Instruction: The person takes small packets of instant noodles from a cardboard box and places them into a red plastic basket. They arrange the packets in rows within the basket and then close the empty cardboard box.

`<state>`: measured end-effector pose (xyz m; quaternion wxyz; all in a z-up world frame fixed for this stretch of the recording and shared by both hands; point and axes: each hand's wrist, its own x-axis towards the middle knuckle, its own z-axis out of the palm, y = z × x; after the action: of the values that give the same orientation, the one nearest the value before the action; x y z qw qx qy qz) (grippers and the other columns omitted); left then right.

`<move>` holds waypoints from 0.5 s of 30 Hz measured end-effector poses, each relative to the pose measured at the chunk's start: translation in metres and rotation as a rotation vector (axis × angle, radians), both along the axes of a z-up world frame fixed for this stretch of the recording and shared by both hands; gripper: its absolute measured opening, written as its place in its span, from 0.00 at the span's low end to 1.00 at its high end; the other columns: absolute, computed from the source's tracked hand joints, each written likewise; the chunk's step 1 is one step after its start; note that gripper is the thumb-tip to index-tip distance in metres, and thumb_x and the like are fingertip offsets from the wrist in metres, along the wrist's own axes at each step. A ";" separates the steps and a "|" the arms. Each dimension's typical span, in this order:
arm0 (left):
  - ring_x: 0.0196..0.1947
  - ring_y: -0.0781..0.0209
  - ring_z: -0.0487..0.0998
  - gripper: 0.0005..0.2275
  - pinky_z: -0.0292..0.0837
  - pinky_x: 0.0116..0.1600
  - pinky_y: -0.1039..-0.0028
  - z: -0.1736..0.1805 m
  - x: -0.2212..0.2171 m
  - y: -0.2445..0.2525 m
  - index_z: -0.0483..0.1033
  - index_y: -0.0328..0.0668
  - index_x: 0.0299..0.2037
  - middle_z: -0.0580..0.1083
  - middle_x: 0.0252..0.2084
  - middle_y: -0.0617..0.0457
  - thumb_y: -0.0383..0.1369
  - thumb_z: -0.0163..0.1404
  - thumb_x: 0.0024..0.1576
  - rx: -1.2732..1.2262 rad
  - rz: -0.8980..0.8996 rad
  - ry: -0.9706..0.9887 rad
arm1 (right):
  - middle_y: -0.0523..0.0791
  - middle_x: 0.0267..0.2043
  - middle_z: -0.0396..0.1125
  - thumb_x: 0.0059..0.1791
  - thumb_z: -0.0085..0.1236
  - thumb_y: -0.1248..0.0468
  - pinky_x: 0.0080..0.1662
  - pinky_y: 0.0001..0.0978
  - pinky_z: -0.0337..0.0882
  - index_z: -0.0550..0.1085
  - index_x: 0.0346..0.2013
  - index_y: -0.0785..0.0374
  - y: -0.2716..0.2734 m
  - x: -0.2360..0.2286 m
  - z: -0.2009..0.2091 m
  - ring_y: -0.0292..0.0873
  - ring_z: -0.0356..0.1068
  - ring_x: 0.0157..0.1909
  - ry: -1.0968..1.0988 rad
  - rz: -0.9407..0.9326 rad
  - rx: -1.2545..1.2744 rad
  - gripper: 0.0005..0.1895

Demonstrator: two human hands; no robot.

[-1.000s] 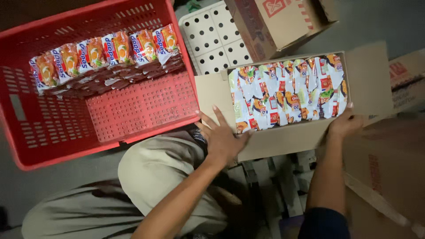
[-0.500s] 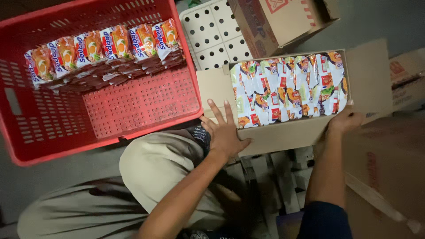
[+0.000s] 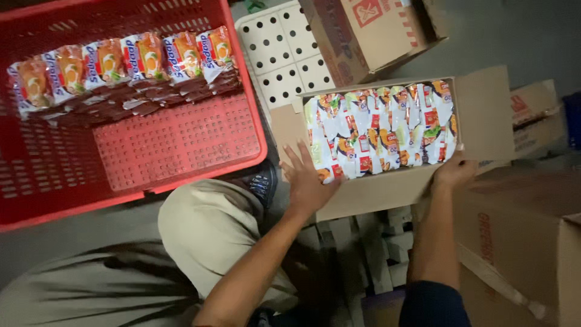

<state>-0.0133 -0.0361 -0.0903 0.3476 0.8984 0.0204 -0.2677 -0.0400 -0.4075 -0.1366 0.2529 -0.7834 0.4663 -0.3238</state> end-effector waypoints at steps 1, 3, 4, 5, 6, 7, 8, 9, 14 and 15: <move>0.76 0.00 0.37 0.65 0.43 0.74 0.28 -0.003 0.001 0.003 0.26 0.39 0.84 0.27 0.84 0.23 0.67 0.61 0.52 -0.004 -0.002 0.002 | 0.53 0.49 0.79 0.63 0.62 0.51 0.51 0.46 0.77 0.78 0.48 0.68 0.001 -0.004 0.001 0.47 0.77 0.50 0.002 -0.002 -0.004 0.20; 0.83 0.17 0.39 0.59 0.39 0.83 0.41 -0.009 0.010 0.009 0.33 0.38 0.86 0.36 0.86 0.28 0.56 0.63 0.55 -0.402 0.217 0.039 | 0.60 0.50 0.78 0.62 0.69 0.63 0.55 0.48 0.75 0.84 0.54 0.69 0.003 -0.006 0.003 0.57 0.79 0.57 -0.082 0.158 -0.115 0.11; 0.83 0.17 0.39 0.59 0.39 0.83 0.41 -0.012 0.012 0.008 0.33 0.38 0.86 0.36 0.86 0.28 0.56 0.63 0.55 -0.403 0.212 0.039 | 0.60 0.50 0.78 0.62 0.69 0.63 0.55 0.48 0.75 0.84 0.54 0.69 0.007 -0.006 0.002 0.57 0.79 0.57 -0.083 0.154 -0.117 0.11; 0.82 0.20 0.44 0.53 0.43 0.83 0.41 -0.014 0.014 0.007 0.33 0.40 0.86 0.39 0.86 0.30 0.56 0.57 0.61 -0.413 0.243 0.091 | 0.56 0.50 0.79 0.64 0.66 0.57 0.56 0.45 0.75 0.85 0.53 0.66 0.011 -0.005 0.002 0.54 0.79 0.55 -0.106 0.154 -0.055 0.13; 0.82 0.24 0.48 0.47 0.47 0.83 0.41 -0.016 0.017 0.006 0.33 0.43 0.85 0.41 0.86 0.32 0.56 0.50 0.66 -0.421 0.273 0.142 | 0.52 0.50 0.80 0.65 0.64 0.52 0.57 0.42 0.76 0.85 0.53 0.63 0.015 -0.004 0.001 0.51 0.80 0.54 -0.130 0.155 0.007 0.17; 0.82 0.24 0.48 0.47 0.47 0.83 0.41 -0.018 0.016 0.007 0.33 0.43 0.85 0.41 0.86 0.32 0.56 0.50 0.66 -0.422 0.268 0.143 | 0.52 0.50 0.80 0.65 0.64 0.52 0.57 0.42 0.76 0.85 0.53 0.63 0.012 -0.004 0.000 0.51 0.80 0.54 -0.130 0.150 0.006 0.17; 0.82 0.26 0.51 0.45 0.50 0.82 0.41 -0.020 0.015 0.008 0.35 0.43 0.85 0.44 0.86 0.32 0.55 0.49 0.67 -0.435 0.289 0.171 | 0.54 0.49 0.80 0.67 0.63 0.51 0.55 0.42 0.76 0.85 0.53 0.65 0.009 -0.003 0.001 0.51 0.80 0.53 -0.144 0.199 0.031 0.19; 0.82 0.27 0.53 0.44 0.53 0.81 0.42 -0.022 0.014 0.010 0.37 0.44 0.85 0.46 0.85 0.32 0.55 0.48 0.67 -0.449 0.309 0.199 | 0.56 0.49 0.79 0.68 0.63 0.50 0.53 0.42 0.77 0.85 0.53 0.67 0.006 -0.003 0.001 0.51 0.79 0.51 -0.158 0.249 0.056 0.21; 0.80 0.26 0.56 0.39 0.58 0.79 0.42 -0.020 0.014 0.016 0.39 0.42 0.85 0.48 0.85 0.31 0.45 0.47 0.69 -0.505 0.412 0.074 | 0.47 0.46 0.79 0.67 0.58 0.50 0.52 0.42 0.73 0.84 0.48 0.60 0.024 -0.013 -0.007 0.39 0.71 0.47 -0.213 0.196 0.260 0.18; 0.79 0.25 0.57 0.39 0.58 0.79 0.43 -0.022 0.014 0.019 0.43 0.44 0.86 0.51 0.84 0.31 0.45 0.49 0.68 -0.464 0.436 0.044 | 0.50 0.48 0.80 0.66 0.60 0.49 0.52 0.45 0.73 0.85 0.49 0.64 0.030 -0.016 -0.006 0.40 0.73 0.48 -0.194 0.153 0.290 0.20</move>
<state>0.0003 -0.0174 -0.1119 0.5918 0.7636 0.1586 -0.2038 -0.0555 -0.3776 -0.1427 0.4307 -0.7371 0.4207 -0.3069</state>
